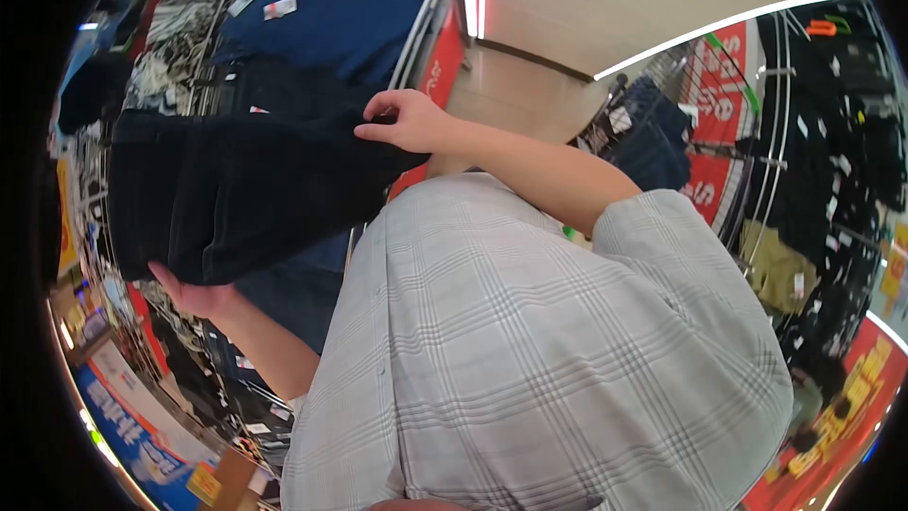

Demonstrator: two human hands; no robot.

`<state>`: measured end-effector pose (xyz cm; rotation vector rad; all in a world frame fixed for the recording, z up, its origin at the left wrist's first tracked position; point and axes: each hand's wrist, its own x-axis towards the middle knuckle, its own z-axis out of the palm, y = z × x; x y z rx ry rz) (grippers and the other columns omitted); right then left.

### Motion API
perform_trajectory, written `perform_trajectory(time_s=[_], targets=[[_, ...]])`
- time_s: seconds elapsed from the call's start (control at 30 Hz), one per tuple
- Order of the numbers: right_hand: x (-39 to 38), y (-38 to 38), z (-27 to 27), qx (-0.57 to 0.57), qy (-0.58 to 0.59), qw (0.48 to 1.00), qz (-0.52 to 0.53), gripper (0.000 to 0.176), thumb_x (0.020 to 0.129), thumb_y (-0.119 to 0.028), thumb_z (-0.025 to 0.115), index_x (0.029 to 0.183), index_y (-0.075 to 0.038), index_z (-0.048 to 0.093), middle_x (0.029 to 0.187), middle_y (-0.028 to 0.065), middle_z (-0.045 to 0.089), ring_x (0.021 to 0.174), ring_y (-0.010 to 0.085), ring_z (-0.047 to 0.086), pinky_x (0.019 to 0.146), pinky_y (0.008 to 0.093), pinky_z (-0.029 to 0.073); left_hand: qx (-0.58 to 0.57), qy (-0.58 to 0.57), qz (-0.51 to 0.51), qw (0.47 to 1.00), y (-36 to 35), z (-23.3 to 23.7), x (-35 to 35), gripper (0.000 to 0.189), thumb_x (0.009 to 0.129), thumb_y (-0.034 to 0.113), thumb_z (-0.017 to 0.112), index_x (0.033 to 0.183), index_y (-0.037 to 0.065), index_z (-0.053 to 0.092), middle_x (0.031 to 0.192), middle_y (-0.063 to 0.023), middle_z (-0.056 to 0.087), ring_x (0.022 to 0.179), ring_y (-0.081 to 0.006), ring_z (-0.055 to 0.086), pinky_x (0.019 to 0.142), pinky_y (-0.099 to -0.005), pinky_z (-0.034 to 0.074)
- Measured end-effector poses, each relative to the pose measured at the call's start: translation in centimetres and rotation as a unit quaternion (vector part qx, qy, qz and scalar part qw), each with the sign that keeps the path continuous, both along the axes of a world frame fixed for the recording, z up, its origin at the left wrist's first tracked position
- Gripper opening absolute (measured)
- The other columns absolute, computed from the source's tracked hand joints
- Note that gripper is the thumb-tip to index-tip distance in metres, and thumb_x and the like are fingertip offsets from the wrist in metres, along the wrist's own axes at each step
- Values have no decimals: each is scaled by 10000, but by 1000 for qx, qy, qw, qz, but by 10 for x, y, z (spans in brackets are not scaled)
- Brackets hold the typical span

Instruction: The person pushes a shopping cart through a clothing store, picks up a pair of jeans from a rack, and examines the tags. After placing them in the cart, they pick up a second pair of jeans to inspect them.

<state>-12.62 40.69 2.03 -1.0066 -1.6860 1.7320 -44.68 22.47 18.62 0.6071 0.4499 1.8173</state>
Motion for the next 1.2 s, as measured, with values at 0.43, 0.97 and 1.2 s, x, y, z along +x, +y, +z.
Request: perform_trajectory(time_s=[0.43, 0.97, 1.2], targets=[[30, 11, 9, -52, 175, 965, -188, 140, 1028, -184, 592, 1024, -44, 589, 811, 12, 673, 726, 48, 604, 628, 218, 473, -221, 69, 177, 957, 40, -9, 13, 574, 1062, 420, 443, 1497, 47, 418, 1533, -129, 446, 1405, -341, 423, 1170, -542, 314], [39, 29, 25, 40, -48, 998, 31, 724, 829, -309, 807, 1426, -67, 477, 1290, 127, 595, 1205, 214, 558, 1051, 353, 431, -79, -46, -124, 988, 51, -41, 3, 551, 1075, 341, 389, 1498, -11, 374, 1505, -209, 457, 1380, -386, 456, 1146, -557, 360], [3, 18, 58, 157, 6, 978, 139, 984, 691, -332, 904, 1500, -79, 403, 1461, 123, 477, 1375, 266, 445, 1154, 381, 356, -73, 13, -185, 980, 58, -42, 15, 486, 1059, 256, 440, 1459, -19, 432, 1459, -191, 514, 1322, -357, 527, 1120, -500, 411]])
